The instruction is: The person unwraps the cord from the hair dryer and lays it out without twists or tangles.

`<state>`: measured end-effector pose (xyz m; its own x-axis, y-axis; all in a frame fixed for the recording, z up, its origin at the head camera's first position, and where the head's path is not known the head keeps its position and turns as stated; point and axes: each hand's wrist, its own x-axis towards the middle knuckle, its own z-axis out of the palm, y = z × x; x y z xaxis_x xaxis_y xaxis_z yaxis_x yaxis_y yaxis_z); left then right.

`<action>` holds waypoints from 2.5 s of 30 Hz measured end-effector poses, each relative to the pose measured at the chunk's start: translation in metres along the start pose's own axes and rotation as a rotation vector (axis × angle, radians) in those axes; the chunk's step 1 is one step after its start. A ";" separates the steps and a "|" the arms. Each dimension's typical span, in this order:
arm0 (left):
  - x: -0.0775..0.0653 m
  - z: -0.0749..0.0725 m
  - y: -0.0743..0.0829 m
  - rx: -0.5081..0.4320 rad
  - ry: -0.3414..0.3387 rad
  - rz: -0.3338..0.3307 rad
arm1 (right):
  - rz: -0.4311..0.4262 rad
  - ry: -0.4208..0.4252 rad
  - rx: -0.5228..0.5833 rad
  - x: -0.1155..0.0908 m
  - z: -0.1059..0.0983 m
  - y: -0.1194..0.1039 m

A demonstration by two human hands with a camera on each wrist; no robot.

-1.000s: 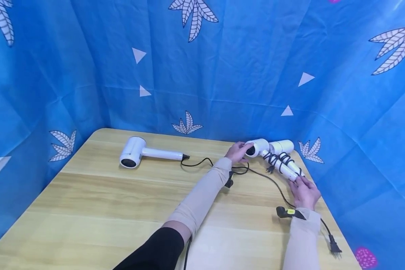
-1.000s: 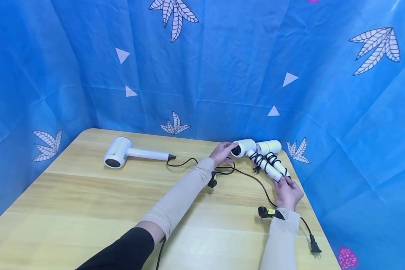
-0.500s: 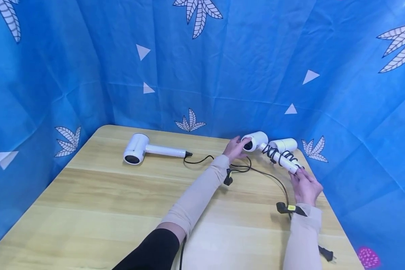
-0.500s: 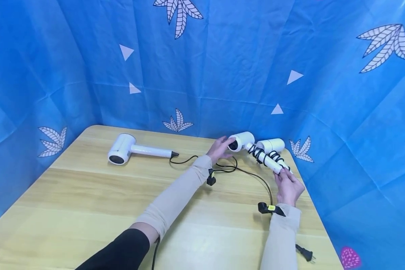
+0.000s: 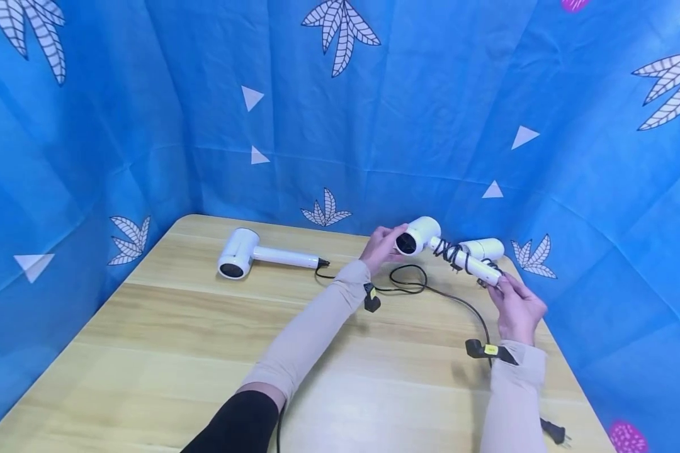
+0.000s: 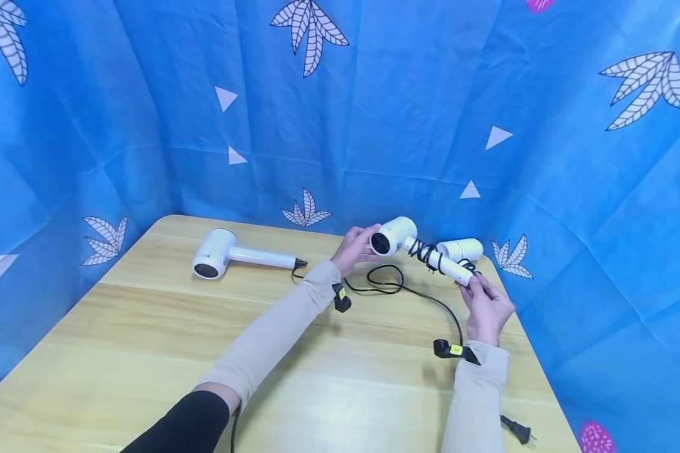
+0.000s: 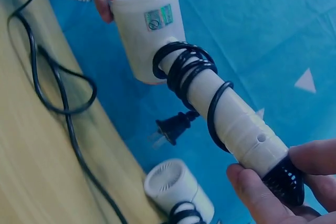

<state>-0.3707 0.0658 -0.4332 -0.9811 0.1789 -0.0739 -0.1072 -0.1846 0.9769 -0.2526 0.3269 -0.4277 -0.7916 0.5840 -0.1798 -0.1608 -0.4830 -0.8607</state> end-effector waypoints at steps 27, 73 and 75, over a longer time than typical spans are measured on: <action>-0.096 -0.160 0.006 -0.300 -0.170 -0.292 | 0.022 -0.484 -0.172 -0.062 0.068 0.043; -0.118 -0.188 0.025 -0.099 -0.121 -0.205 | 0.553 -1.411 -0.063 -0.028 0.085 0.103; -0.118 -0.188 0.023 -0.084 -0.119 -0.206 | 0.680 -1.325 -0.056 -0.033 0.090 0.104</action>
<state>-0.2874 -0.1409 -0.4396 -0.9119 0.3326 -0.2403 -0.3204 -0.2112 0.9234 -0.2964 0.1984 -0.4685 -0.6556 -0.7549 -0.0182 0.4480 -0.3694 -0.8142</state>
